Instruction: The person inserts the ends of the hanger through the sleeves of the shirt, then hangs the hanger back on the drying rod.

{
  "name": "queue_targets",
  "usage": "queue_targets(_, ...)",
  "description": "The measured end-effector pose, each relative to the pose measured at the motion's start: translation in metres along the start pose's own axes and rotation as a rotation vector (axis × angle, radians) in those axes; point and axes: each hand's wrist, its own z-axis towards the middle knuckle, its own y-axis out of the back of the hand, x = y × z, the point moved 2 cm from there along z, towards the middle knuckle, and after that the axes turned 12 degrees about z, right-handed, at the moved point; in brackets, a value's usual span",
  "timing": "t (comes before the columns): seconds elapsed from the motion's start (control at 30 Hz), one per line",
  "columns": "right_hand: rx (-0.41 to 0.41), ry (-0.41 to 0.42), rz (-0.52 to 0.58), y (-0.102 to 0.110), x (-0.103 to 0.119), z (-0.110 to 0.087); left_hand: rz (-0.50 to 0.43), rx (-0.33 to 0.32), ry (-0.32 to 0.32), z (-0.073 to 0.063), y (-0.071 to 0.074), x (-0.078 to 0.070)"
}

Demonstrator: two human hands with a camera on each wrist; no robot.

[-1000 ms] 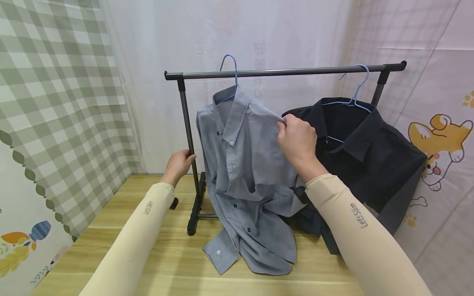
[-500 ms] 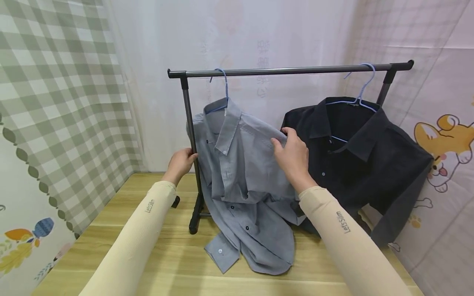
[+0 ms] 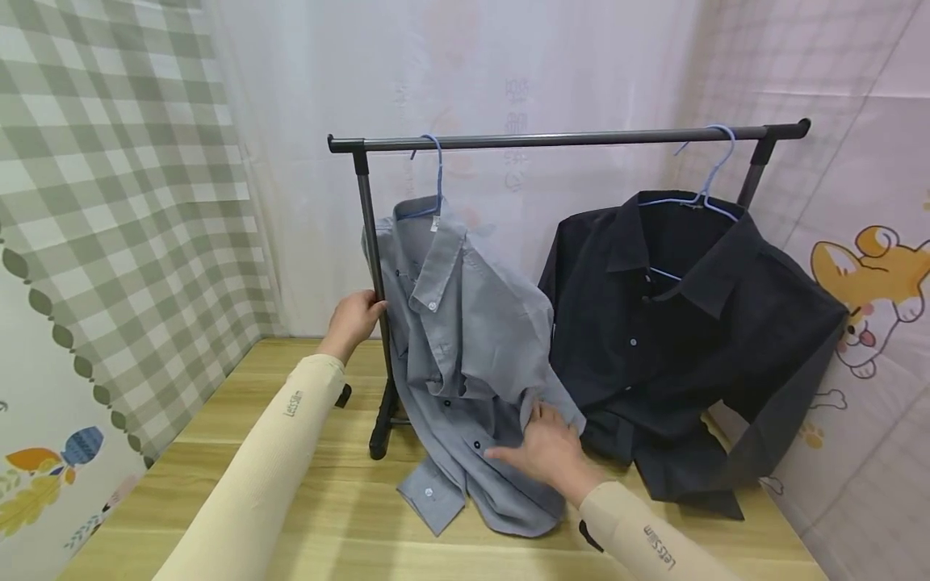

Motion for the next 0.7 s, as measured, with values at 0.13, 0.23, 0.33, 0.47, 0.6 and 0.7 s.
queue_targets(0.13, 0.243, -0.09, -0.015, -0.025, 0.008, -0.011, 0.012, -0.01, -0.007, -0.001, 0.002, 0.001)
queue_targets(0.23, 0.274, -0.08, -0.009, -0.036, 0.015, -0.011, 0.014, -0.014, -0.01, -0.001, 0.004, 0.004)
queue_targets(0.33, 0.143, 0.021, -0.046, -0.04, 0.021, -0.004, 0.009, -0.012, -0.01, -0.002, 0.004, 0.006)
queue_targets(0.47, -0.015, 0.072, -0.162, -0.041, 0.021, 0.008, -0.003, -0.005, -0.009, -0.002, 0.002, 0.006)
queue_targets(0.6, 0.005, 0.003, -0.142, -0.037, 0.012, 0.012, -0.002, -0.006, -0.01, -0.002, -0.002, 0.004)
queue_targets(0.7, 0.066, -0.052, -0.034, -0.032, 0.003, 0.006, 0.02, 0.003, -0.018, -0.002, -0.006, 0.003)
